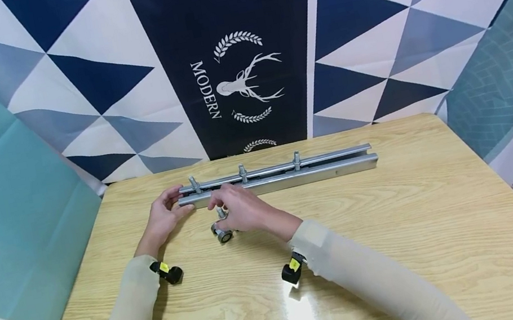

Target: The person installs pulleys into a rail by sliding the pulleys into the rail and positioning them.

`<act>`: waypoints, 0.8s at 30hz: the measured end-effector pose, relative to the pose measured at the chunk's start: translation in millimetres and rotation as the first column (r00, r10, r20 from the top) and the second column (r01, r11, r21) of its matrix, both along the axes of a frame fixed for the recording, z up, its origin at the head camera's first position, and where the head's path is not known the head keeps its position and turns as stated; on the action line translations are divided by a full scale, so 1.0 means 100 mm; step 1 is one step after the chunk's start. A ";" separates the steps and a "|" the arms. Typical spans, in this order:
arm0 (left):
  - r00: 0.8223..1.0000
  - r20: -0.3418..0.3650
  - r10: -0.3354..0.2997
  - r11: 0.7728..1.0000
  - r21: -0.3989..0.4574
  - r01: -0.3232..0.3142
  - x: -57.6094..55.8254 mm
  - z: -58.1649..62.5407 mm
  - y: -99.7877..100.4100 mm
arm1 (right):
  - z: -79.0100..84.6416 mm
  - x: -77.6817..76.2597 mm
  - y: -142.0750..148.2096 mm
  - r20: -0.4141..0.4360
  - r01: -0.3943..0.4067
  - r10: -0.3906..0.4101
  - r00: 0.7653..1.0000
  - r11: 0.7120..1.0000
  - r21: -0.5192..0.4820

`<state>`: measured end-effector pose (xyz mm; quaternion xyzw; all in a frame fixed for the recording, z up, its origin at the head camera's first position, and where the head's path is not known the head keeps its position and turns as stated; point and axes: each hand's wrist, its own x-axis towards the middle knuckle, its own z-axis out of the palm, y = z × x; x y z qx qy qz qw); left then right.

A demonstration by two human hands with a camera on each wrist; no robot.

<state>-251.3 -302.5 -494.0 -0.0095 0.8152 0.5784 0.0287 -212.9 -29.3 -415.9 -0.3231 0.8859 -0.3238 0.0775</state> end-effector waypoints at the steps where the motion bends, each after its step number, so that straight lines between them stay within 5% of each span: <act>1: 1.000 0.000 0.000 1.000 0.000 0.000 0.00 0.00 0.00 | 0.00 -0.01 0.00 0.002 -0.002 0.002 1.000 1.000 0.005; 24: 1.000 0.023 0.009 1.000 -0.002 -0.009 -0.02 0.00 0.00 | 0.03 -0.03 -0.07 -0.055 0.047 -0.045 0.997 0.998 0.030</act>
